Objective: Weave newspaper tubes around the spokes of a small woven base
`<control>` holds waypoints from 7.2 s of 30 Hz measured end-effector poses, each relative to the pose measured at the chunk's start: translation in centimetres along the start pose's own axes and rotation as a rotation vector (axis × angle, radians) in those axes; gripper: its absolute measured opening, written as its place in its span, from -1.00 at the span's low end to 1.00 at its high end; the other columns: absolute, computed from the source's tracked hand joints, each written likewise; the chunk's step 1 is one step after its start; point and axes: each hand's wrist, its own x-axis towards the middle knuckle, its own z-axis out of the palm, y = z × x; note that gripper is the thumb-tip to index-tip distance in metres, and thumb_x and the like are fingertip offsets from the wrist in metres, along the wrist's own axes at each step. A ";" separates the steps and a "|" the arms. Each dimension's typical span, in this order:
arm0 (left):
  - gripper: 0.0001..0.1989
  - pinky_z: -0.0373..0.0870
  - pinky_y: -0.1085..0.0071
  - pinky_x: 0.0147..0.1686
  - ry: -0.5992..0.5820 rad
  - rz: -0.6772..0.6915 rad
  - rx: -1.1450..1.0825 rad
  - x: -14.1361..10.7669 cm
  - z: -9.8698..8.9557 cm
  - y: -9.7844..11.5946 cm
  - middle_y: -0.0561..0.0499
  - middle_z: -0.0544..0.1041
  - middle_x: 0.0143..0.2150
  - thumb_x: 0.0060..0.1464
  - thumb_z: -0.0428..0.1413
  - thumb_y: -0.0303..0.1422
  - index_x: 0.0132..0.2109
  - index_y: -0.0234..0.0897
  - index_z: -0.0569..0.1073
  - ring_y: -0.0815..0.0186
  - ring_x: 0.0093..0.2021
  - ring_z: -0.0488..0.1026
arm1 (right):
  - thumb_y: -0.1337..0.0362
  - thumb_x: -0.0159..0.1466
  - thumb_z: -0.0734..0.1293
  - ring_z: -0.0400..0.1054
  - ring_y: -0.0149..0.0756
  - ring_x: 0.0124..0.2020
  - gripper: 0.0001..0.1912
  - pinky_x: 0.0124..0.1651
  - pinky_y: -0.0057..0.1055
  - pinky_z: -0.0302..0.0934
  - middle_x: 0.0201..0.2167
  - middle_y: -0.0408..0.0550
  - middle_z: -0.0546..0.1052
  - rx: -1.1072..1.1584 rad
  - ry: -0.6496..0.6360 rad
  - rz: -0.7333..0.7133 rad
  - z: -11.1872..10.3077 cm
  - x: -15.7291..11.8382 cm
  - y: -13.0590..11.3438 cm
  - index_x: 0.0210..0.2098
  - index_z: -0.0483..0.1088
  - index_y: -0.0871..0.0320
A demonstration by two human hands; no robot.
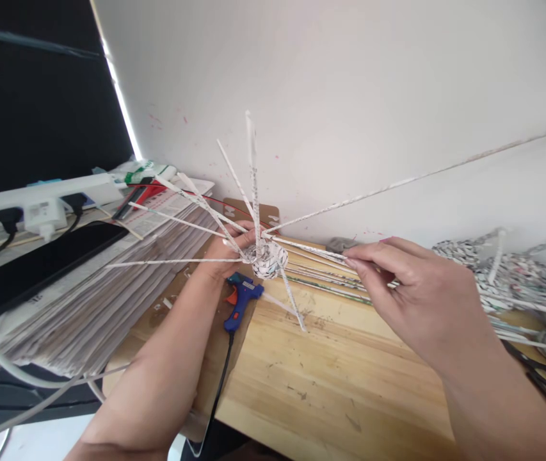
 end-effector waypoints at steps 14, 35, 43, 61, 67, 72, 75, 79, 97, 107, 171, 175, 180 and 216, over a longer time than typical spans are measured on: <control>-0.67 0.39 0.43 -0.49 0.020 0.039 0.080 0.1 0.1 -1.0 0.01 0.59 -0.52 -0.31 0.46 -0.20 -0.43 -0.32 0.60 0.34 -0.55 0.47 | 0.27 0.38 0.27 0.48 -0.20 -0.34 -0.83 -0.35 -0.33 0.23 -0.38 -0.07 0.58 -0.142 0.006 -0.016 1.0 -0.4 0.4 -0.19 0.53 0.03; -0.70 0.38 0.42 -0.49 0.083 0.126 0.166 -0.6 1.7 -1.6 0.03 0.59 -0.49 -0.28 0.45 -0.19 -0.40 -0.27 0.64 0.35 -0.54 0.45 | 0.26 0.39 0.27 0.46 -0.30 -0.43 -0.81 -0.43 -0.37 0.11 -0.37 -0.09 0.56 -0.263 -0.062 0.031 1.8 -0.3 0.0 -0.17 0.55 0.05; -0.74 0.46 0.40 -0.42 0.035 0.131 0.207 -1.3 1.6 -0.7 -0.02 0.62 -0.43 -0.23 0.44 -0.25 -0.37 -0.31 0.65 0.28 -0.45 0.52 | 0.26 0.39 0.29 0.46 -0.22 -0.32 -0.80 -0.30 -0.35 0.22 -0.35 -0.05 0.55 -0.178 -0.125 -0.014 0.3 -0.2 -0.2 -0.12 0.56 0.05; -0.75 0.45 0.39 -0.42 -0.022 0.083 0.298 -2.2 3.0 -0.6 -0.06 0.63 -0.42 -0.18 0.40 -0.24 -0.38 -0.35 0.64 0.27 -0.45 0.52 | 0.29 0.38 0.27 0.44 -0.29 -0.43 -0.79 -0.44 -0.37 0.13 -0.37 -0.07 0.58 -0.164 -0.080 -0.039 2.3 -0.3 -0.2 -0.17 0.57 0.09; -0.82 0.44 0.44 -0.38 -0.050 0.114 0.317 -2.5 3.4 -0.9 -0.01 0.63 -0.44 -0.13 0.39 -0.29 -0.40 -0.32 0.63 0.32 -0.43 0.52 | 0.37 0.35 0.26 0.49 -0.24 -0.34 -0.79 -0.35 -0.35 0.20 -0.31 -0.07 0.61 -0.119 -0.097 -0.074 3.1 -0.3 -0.4 -0.20 0.56 0.13; -0.81 0.41 0.45 -0.43 -0.047 0.099 0.340 -2.7 3.5 -1.0 -0.01 0.62 -0.46 -0.12 0.38 -0.28 -0.39 -0.31 0.63 0.32 -0.45 0.51 | 0.36 0.36 0.25 0.49 -0.25 -0.35 -0.77 -0.35 -0.36 0.19 -0.31 -0.07 0.62 -0.115 -0.069 -0.048 3.6 -0.4 -0.4 -0.19 0.57 0.13; -0.81 0.41 0.45 -0.44 -0.046 0.091 0.341 -2.6 3.4 -1.1 -0.01 0.62 -0.46 -0.12 0.38 -0.28 -0.39 -0.32 0.63 0.33 -0.47 0.50 | 0.37 0.35 0.25 0.49 -0.25 -0.34 -0.77 -0.34 -0.38 0.19 -0.29 -0.06 0.64 -0.093 -0.066 -0.035 3.8 -0.4 -0.4 -0.19 0.58 0.12; -0.81 0.42 0.44 -0.45 -0.062 0.090 0.343 -2.6 3.4 -1.1 -0.01 0.62 -0.45 -0.10 0.37 -0.27 -0.39 -0.31 0.63 0.33 -0.47 0.50 | 0.35 0.36 0.24 0.48 -0.26 -0.36 -0.74 -0.37 -0.38 0.17 -0.29 -0.05 0.64 -0.093 -0.072 -0.032 3.9 -0.3 -0.3 -0.20 0.59 0.13; -0.81 0.44 0.42 -0.37 -0.075 0.126 0.412 -2.8 3.4 -1.1 -0.01 0.63 -0.43 -0.10 0.35 -0.26 -0.39 -0.30 0.63 0.29 -0.42 0.52 | 0.38 0.34 0.22 0.48 -0.16 -0.22 -0.72 -0.20 -0.31 0.25 -0.32 0.02 0.59 -0.001 -0.200 0.020 3.9 -0.2 -0.1 -0.20 0.59 0.15; -0.85 0.43 0.44 -0.37 -0.090 0.121 0.387 -2.7 3.5 -1.1 0.00 0.62 -0.43 -0.11 0.35 -0.31 -0.41 -0.30 0.61 0.31 -0.42 0.52 | 0.41 0.34 0.22 0.49 -0.16 -0.12 -0.74 -0.10 -0.30 0.28 -0.24 -0.02 0.61 -0.023 -0.213 -0.012 4.5 -0.3 0.3 -0.19 0.56 0.12; -0.80 0.27 0.47 -0.44 -0.232 0.053 0.535 -2.7 5.0 -5.4 0.08 0.46 -0.53 -0.03 0.22 -0.26 -0.46 -0.31 0.46 0.38 -0.48 0.36 | 0.05 0.21 0.45 0.53 -0.28 -0.34 -0.63 -0.35 -0.44 0.39 -0.19 0.05 0.64 1.468 -0.543 0.950 2.3 -4.6 2.8 -0.09 0.58 0.12; -0.76 0.30 0.47 -0.56 -0.255 -0.076 0.443 -3.5 5.8 -5.9 0.08 0.45 -0.54 -0.07 0.25 -0.21 -0.41 -0.31 0.46 0.39 -0.56 0.36 | -0.01 0.20 0.44 0.54 -0.21 -0.13 -0.66 -0.25 -0.41 0.40 -0.12 0.02 0.63 1.520 -0.179 0.947 2.0 -6.3 2.6 -0.18 0.59 0.08; -0.68 0.33 0.47 -0.68 -0.216 -0.151 0.309 -4.6 6.7 -6.7 0.11 0.44 -0.53 -0.11 0.29 -0.15 -0.33 -0.29 0.46 0.41 -0.63 0.32 | 0.10 0.07 0.54 0.45 -0.35 -0.39 -0.65 -0.41 -0.46 0.28 -0.35 -0.07 0.58 1.136 -0.183 0.923 5.3 -7.9 1.0 -0.24 0.53 0.16; -0.74 0.42 0.47 -0.51 -0.230 -0.124 0.320 -6.9 8.0 -6.7 0.06 0.52 -0.40 -0.04 0.29 -0.21 -0.26 -0.28 0.48 0.34 -0.46 0.45 | 0.16 0.03 0.46 0.28 -0.39 -0.61 -0.71 -0.58 -0.46 0.18 -0.51 -0.19 0.50 1.169 0.336 1.119 10.2 -6.7 -1.1 -0.30 0.39 0.12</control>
